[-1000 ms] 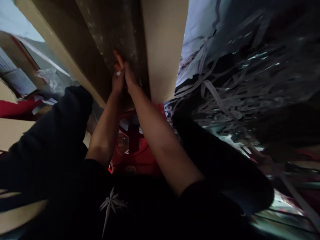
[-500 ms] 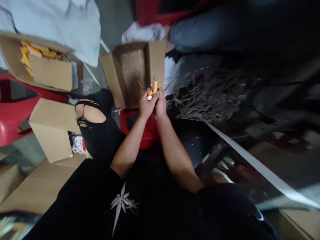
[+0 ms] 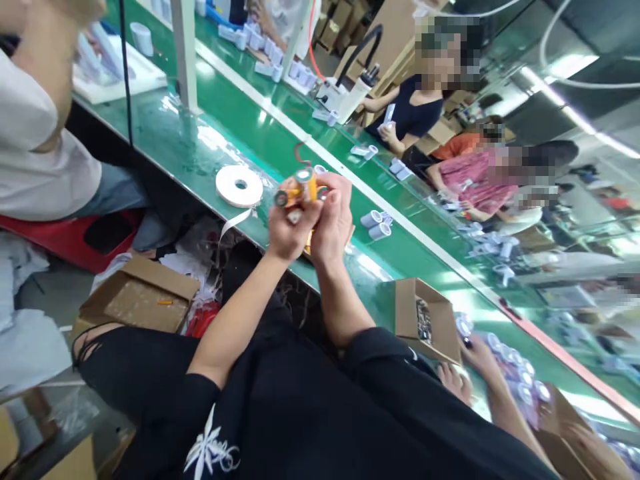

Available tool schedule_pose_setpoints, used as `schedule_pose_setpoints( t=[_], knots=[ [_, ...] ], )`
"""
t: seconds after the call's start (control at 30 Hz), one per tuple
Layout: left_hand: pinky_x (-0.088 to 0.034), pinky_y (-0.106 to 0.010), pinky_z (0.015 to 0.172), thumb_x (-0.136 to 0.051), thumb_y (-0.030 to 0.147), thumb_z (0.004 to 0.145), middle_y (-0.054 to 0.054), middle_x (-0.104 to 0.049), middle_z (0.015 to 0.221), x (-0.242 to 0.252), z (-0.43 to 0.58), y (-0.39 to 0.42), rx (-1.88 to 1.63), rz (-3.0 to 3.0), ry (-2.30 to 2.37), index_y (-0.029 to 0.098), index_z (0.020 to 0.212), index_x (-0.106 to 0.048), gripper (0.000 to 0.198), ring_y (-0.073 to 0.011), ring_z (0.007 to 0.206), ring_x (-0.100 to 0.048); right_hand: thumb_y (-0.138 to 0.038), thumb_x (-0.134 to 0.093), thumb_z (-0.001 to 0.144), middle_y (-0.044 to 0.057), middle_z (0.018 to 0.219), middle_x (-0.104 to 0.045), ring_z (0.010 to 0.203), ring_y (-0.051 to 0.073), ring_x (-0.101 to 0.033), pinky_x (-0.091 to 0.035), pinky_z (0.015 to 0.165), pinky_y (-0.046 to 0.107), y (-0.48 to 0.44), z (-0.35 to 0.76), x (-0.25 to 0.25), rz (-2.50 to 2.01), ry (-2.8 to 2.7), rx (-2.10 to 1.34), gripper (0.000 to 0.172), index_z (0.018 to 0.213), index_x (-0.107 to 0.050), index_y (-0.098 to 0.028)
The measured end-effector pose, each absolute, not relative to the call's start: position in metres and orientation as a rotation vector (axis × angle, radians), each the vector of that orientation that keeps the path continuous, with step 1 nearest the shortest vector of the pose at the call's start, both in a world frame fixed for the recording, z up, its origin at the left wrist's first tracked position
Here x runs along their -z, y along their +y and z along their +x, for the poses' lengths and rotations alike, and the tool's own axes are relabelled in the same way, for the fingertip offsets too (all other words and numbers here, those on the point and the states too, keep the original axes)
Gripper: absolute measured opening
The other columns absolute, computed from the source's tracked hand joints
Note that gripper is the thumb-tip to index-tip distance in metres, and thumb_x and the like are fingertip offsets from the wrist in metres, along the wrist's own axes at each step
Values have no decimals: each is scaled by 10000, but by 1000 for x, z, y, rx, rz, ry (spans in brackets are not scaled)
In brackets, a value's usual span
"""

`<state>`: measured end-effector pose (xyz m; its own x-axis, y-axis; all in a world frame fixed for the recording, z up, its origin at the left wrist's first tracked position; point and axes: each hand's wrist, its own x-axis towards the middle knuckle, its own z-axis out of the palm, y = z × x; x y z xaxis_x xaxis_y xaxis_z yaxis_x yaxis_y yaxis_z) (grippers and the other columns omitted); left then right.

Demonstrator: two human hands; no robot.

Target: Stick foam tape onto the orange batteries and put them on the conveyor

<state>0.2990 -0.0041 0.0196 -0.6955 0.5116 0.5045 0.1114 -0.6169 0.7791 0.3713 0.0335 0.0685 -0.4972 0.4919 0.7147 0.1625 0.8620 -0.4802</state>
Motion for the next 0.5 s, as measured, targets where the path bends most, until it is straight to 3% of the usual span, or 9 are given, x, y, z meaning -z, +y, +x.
schedule_pose_setpoints(
  t=[0.07, 0.1, 0.17, 0.23, 0.3, 0.4, 0.47, 0.5],
  knots=[
    [-544, -576, 1226, -535, 680, 1076, -170, -729, 1433, -21, 311, 30, -2071, 1301, 1422, 226, 1434, -635, 587, -352, 1404, -679, -531, -131, 1173, 157, 1460, -640, 1416, 348, -624, -535, 1200, 603, 80, 403, -57, -671, -2205, -359, 664, 1518, -642, -285],
    [-460, -625, 1297, -551, 617, 1083, -183, -707, 1490, -16, 312, 40, -1862, 1404, 1609, 211, 1471, -627, 567, -371, 1494, -607, -511, -145, 1173, 171, 1461, -670, 1398, 350, -640, -538, 1197, 599, 101, 415, -47, -762, -2261, -377, 666, 1515, -657, -260],
    [-231, -727, 1388, -617, 507, 1057, -183, -640, 1609, -2, 307, 51, -1418, 1554, 1981, 204, 1579, -578, 605, -401, 1645, -418, -480, -242, 1166, 193, 1496, -704, 1421, 358, -635, -500, 1242, 611, 139, 431, -26, -904, -2415, -399, 618, 1403, -746, -211],
    [-105, -767, 1396, -655, 449, 1022, -185, -582, 1676, 10, 300, 54, -1113, 1625, 2171, 188, 1677, -490, 724, -409, 1692, -317, -474, -395, 1137, 200, 1597, -663, 1500, 377, -584, -438, 1289, 641, 167, 442, -14, -976, -2558, -356, 517, 1295, -802, -197],
    [-123, -747, 1403, -681, 432, 994, -193, -523, 1726, 16, 299, 51, -996, 1644, 2213, 163, 1727, -425, 822, -411, 1692, -307, -495, -496, 1103, 211, 1654, -617, 1542, 394, -559, -430, 1289, 664, 180, 450, -15, -963, -2640, -332, 482, 1325, -793, -188],
    [-176, -756, 1391, -804, 538, 913, -208, -384, 1809, 14, 314, 30, -913, 1646, 2204, 148, 1754, -395, 1013, -477, 1693, -276, -628, -512, 1076, 247, 1484, -735, 1416, 421, -682, -518, 1203, 707, 163, 458, -31, -811, -2640, -411, 607, 1428, -752, -195],
    [-204, -764, 1383, -855, 623, 869, -198, -355, 1824, 16, 319, 18, -948, 1699, 2168, 166, 1739, -441, 1066, -507, 1689, -271, -693, -578, 1034, 186, 1380, -796, 1391, 446, -701, -505, 1207, 744, 136, 456, -42, -654, -2528, -306, 537, 1394, -790, -356],
    [-221, -731, 1393, -845, 613, 893, -157, -352, 1833, 24, 315, 14, -1036, 1733, 2159, 211, 1718, -489, 985, -484, 1693, -280, -701, -608, 1012, 148, 1386, -799, 1410, 455, -689, -505, 1206, 744, 123, 451, -44, -597, -2454, -299, 486, 1388, -786, -448]
  ],
)
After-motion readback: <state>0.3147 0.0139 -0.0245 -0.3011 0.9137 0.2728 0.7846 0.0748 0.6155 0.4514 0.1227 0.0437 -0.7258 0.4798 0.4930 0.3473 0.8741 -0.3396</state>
